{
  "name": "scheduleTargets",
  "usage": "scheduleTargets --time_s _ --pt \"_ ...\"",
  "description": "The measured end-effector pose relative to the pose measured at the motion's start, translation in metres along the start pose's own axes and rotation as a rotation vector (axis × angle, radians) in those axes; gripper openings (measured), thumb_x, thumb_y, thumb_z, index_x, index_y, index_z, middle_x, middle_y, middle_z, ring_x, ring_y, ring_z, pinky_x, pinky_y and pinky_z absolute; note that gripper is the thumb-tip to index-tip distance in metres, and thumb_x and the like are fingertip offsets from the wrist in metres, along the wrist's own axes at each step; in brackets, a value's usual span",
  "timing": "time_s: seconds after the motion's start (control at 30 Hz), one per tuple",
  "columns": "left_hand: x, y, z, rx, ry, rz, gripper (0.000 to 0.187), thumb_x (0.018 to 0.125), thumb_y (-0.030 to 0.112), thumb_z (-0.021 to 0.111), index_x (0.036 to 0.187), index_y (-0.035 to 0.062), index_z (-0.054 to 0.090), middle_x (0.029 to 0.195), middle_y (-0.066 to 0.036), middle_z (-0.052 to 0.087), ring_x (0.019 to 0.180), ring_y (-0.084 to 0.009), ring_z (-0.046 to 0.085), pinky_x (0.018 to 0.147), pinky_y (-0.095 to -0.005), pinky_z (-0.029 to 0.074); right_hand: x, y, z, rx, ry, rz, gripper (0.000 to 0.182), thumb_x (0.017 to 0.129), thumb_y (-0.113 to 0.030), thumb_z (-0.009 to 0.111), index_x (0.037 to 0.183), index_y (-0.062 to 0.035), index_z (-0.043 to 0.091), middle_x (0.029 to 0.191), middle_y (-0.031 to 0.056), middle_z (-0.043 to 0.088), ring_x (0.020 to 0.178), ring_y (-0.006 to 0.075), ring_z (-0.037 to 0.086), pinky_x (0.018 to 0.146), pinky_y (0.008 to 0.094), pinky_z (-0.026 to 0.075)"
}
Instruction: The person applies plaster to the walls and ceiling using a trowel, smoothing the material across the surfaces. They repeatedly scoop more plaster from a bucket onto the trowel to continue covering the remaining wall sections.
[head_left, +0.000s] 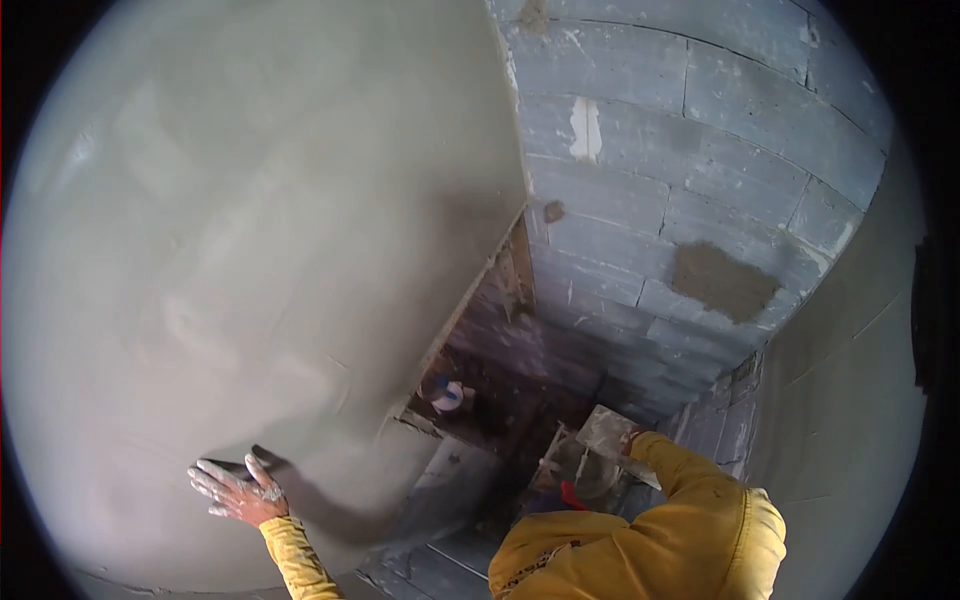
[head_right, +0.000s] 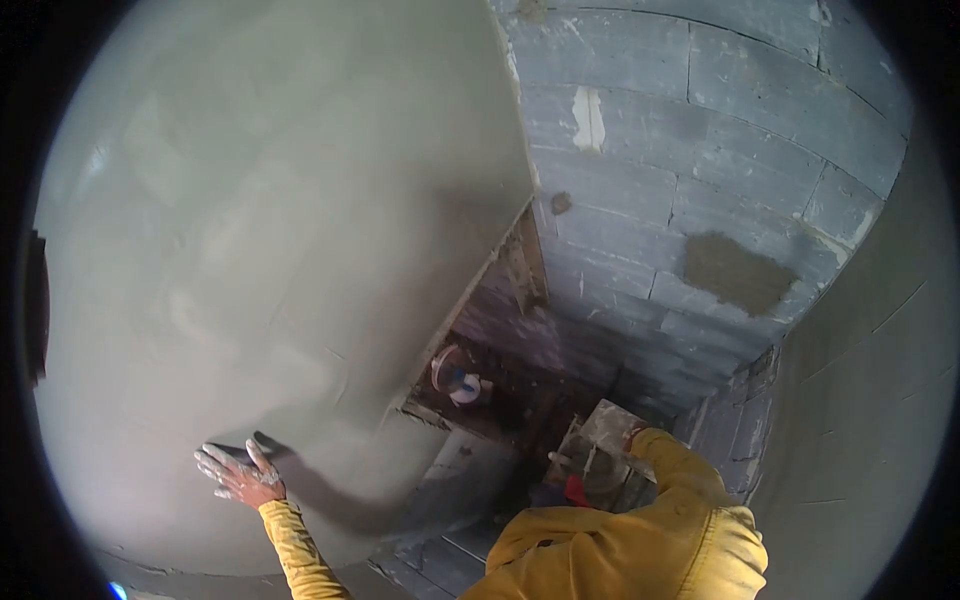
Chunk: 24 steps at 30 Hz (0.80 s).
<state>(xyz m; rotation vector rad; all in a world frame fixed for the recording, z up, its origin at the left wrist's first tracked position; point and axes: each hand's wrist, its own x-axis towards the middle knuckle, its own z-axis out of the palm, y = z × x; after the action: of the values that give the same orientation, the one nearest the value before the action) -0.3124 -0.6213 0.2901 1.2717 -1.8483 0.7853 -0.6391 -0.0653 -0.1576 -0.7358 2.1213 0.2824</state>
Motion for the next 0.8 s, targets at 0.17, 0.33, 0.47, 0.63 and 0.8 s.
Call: scheduleTargets --time_s 0.17,0.33,0.47,0.63,0.8 --pt "-0.017 0.007 -0.001 0.003 -0.088 -0.005 0.082 0.088 0.056 0.046 0.148 0.0085 0.016 0.154 -0.017 0.010 0.142 -0.0356 0.011 0.103 -0.0662 0.018 -0.013 0.058 0.107 -0.311 -0.120 -0.048 0.064 0.084 -0.054 0.037 0.140 -0.0223 0.040 0.148 0.0060 0.034 0.134 0.0267 0.034 0.110 0.0379 0.027" --pt "-0.041 0.016 0.012 -0.114 -0.220 -0.030 0.084 0.087 0.053 0.050 0.146 0.0030 0.017 0.152 -0.022 0.011 0.140 -0.0408 0.009 0.104 -0.0672 0.012 -0.064 0.062 0.092 0.059 -0.158 0.256 0.061 0.083 -0.047 0.048 0.136 -0.0173 0.045 0.141 0.0109 0.042 0.133 0.0278 0.035 0.110 0.0387 0.030" --pt "-0.068 0.030 0.021 -0.167 -0.321 -0.027 0.083 0.086 0.051 0.052 0.145 0.0023 0.020 0.152 -0.021 0.013 0.140 -0.0418 0.009 0.103 -0.0685 0.011 -0.118 0.047 0.062 0.346 -0.051 0.374 0.060 0.079 -0.040 0.055 0.134 -0.0151 0.048 0.131 0.0148 0.052 0.119 0.0300 0.051 0.099 0.0393 0.042" --pt "-0.131 0.057 0.026 -0.222 -0.528 -0.009 0.081 0.088 0.051 0.050 0.146 0.0048 0.017 0.153 -0.020 0.010 0.141 -0.0412 0.008 0.106 -0.0652 0.011 -0.112 0.072 0.071 0.411 0.029 0.343 0.053 0.080 -0.037 0.056 0.128 -0.0164 0.053 0.125 0.0136 0.057 0.111 0.0319 0.057 0.093 0.0389 0.046" --pt "-0.149 0.097 0.021 -0.291 -0.595 -0.030 0.084 0.087 0.051 0.053 0.146 0.0039 0.017 0.152 -0.021 0.010 0.140 -0.0425 0.008 0.107 -0.0623 0.013 -0.085 0.096 0.088 0.215 0.038 0.165 0.046 0.082 -0.040 0.052 0.123 -0.0209 0.058 0.128 0.0131 0.055 0.116 0.0345 0.052 0.097 0.0395 0.043"
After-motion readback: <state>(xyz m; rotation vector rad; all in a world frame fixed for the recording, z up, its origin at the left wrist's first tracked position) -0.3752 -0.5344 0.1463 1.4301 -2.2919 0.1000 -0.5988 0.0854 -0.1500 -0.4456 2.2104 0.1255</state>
